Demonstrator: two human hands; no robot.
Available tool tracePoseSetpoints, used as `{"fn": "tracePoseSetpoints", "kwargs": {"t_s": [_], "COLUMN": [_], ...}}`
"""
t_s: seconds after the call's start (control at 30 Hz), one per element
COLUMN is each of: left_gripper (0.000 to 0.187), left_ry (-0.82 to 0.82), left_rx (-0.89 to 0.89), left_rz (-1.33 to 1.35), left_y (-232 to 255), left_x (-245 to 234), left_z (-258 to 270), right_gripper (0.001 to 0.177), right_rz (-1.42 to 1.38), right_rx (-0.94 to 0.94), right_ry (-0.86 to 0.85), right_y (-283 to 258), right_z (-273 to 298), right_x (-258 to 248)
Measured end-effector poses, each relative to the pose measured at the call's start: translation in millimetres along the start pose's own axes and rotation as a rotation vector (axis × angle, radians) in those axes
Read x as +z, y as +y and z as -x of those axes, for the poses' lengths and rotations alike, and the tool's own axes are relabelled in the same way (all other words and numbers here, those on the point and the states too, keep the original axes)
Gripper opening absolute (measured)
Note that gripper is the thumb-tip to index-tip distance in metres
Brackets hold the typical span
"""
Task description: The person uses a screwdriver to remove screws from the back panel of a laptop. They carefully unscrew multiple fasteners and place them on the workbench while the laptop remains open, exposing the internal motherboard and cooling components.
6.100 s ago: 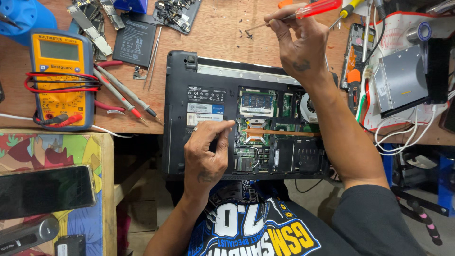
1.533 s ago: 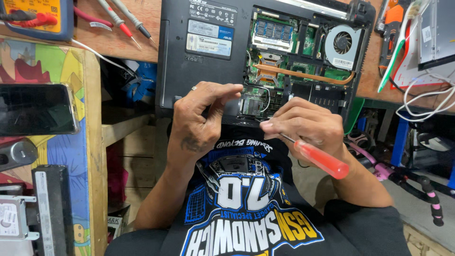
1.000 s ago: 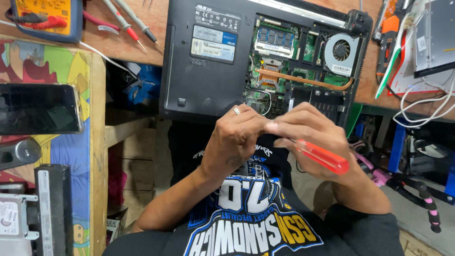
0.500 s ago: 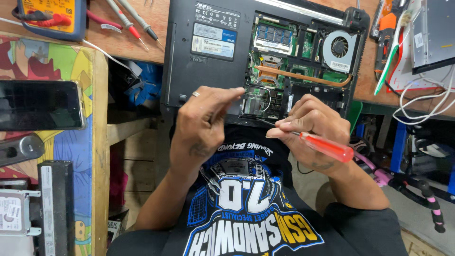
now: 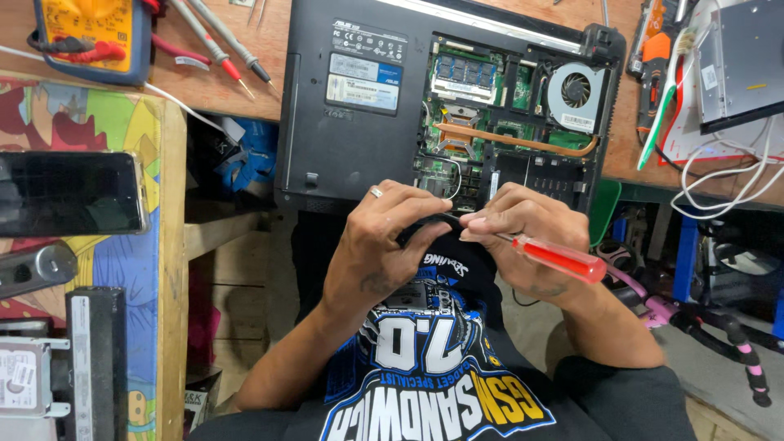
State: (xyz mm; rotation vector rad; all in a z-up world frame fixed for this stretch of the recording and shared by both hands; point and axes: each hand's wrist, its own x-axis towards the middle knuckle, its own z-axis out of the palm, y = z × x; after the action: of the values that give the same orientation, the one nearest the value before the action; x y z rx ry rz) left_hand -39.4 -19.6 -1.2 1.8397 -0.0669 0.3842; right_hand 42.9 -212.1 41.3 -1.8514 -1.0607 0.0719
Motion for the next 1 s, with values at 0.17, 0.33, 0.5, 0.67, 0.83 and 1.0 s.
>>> {"fn": "tracePoseSetpoints", "kwargs": {"t_s": [0.17, 0.33, 0.5, 0.67, 0.83, 1.0], "left_gripper": [0.013, 0.016, 0.02, 0.02, 0.024, 0.025], "left_ry": [-0.018, -0.013, 0.05, 0.224, 0.207, 0.222], "left_rx": [0.023, 0.068, 0.025, -0.096, -0.087, -0.084], "left_rz": [0.046, 0.032, -0.002, -0.123, -0.099, -0.097], "left_y": [0, -5, -2, -3, -2, -10], "left_x": [15, 15, -5, -26, -20, -17], "left_z": [-1, -4, -5, -13, -27, -45], "right_gripper": [0.024, 0.026, 0.012, 0.011, 0.017, 0.018], "right_rz": [-0.021, -0.029, -0.017, -0.057, -0.068, -0.032], "right_rx": [-0.023, -0.063, -0.086, 0.078, 0.105, 0.065], "right_ry": [0.008, -0.03, 0.027, 0.317, 0.442, 0.475], "right_y": [2, 6, 13, 9, 14, 27], "right_z": [3, 1, 7, 23, 16, -1], "right_x": [6, 5, -2, -16, -16, -18]}}
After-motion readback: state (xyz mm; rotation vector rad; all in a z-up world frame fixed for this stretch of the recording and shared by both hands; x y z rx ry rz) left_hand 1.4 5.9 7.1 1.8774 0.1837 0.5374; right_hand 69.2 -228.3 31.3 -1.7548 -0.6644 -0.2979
